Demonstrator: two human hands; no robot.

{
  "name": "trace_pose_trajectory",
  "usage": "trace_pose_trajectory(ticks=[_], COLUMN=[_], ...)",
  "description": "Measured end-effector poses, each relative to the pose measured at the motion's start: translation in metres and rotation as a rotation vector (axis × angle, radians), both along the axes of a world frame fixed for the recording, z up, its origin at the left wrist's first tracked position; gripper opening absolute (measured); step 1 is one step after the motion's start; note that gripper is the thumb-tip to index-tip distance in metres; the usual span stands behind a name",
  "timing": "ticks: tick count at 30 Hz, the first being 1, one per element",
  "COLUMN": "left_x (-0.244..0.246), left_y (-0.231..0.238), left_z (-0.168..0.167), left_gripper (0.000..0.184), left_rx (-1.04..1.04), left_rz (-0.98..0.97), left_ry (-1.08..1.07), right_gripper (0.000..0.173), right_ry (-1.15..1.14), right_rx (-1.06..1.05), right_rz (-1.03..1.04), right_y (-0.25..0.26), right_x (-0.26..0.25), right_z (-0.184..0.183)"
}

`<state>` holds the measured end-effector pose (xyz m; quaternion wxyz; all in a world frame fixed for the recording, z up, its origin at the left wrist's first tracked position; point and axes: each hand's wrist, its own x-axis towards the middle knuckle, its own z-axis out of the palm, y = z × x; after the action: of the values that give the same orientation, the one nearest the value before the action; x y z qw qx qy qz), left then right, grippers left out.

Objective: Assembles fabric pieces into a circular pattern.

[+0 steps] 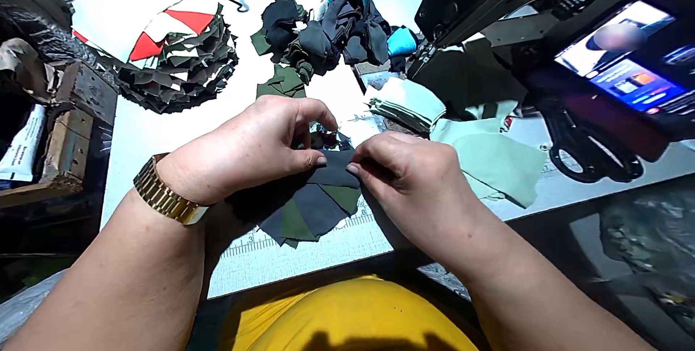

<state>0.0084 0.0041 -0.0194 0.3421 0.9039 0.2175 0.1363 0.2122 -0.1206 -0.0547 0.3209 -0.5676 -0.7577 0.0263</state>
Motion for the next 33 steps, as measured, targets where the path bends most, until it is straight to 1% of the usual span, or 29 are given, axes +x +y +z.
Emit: trace_pose_trajectory(ticks=[5,9,11,14,16,19,23,25,27,29,30,31,33], left_x=[0.001,-0.001,-0.005,-0.009,-0.008,-0.006,-0.009,-0.01,-0.01,-0.009,-0.007,-0.005,-0.002], left_y=[0.0,0.0,0.003,0.005,0.003,0.001,0.002,0.003,0.004,0.002,0.0,-0.004,-0.007], left_z=[-0.002,0.001,0.004,0.006,0.006,0.006,0.008,0.01,0.009,0.01,0.011,0.013,0.016], left_gripper=[0.032,0.036,0.031,0.019,0.018,0.018,0.021,0.021,0.021,0.021,0.023,0.031,0.056], left_rx=[0.051,0.114,0.151,0.166,0.135,0.106,0.138,0.139,0.112,-0.03,-0.166,-0.334,-0.686], left_rz=[0.038,0.079,0.099,0.069,0.034,0.022,0.032,0.036,0.044,0.093,0.136,0.185,0.272], left_ry=[0.033,0.051,0.015,-0.023,0.028,0.136,0.187,0.159,0.064,-0.049,-0.107,-0.161,-0.241], right_gripper=[0.01,0.011,0.013,0.014,0.014,0.016,0.016,0.018,0.022,0.027,0.028,0.028,0.029], right_ry=[-0.112,-0.123,-0.105,-0.066,-0.081,-0.161,-0.174,-0.146,-0.104,-0.089,-0.096,-0.106,-0.103], right_rx=[0.036,0.011,0.051,0.083,0.055,-0.004,-0.046,-0.068,-0.035,-0.015,-0.023,-0.04,-0.063], right_rz=[0.016,0.022,0.036,0.133,0.201,0.234,0.285,0.29,0.261,0.234,0.234,0.237,0.235], right_y=[0.0,0.0,0.0,0.001,0.001,-0.002,-0.016,-0.021,-0.021,-0.018,-0.017,-0.017,-0.016], right_x=[-0.002,0.006,0.01,0.009,0.007,0.004,-0.005,-0.007,-0.009,-0.011,-0.011,-0.012,-0.011], right_z=[-0.003,0.008,0.017,0.023,0.016,0.007,0.011,0.014,0.013,0.008,0.005,0.001,-0.002])
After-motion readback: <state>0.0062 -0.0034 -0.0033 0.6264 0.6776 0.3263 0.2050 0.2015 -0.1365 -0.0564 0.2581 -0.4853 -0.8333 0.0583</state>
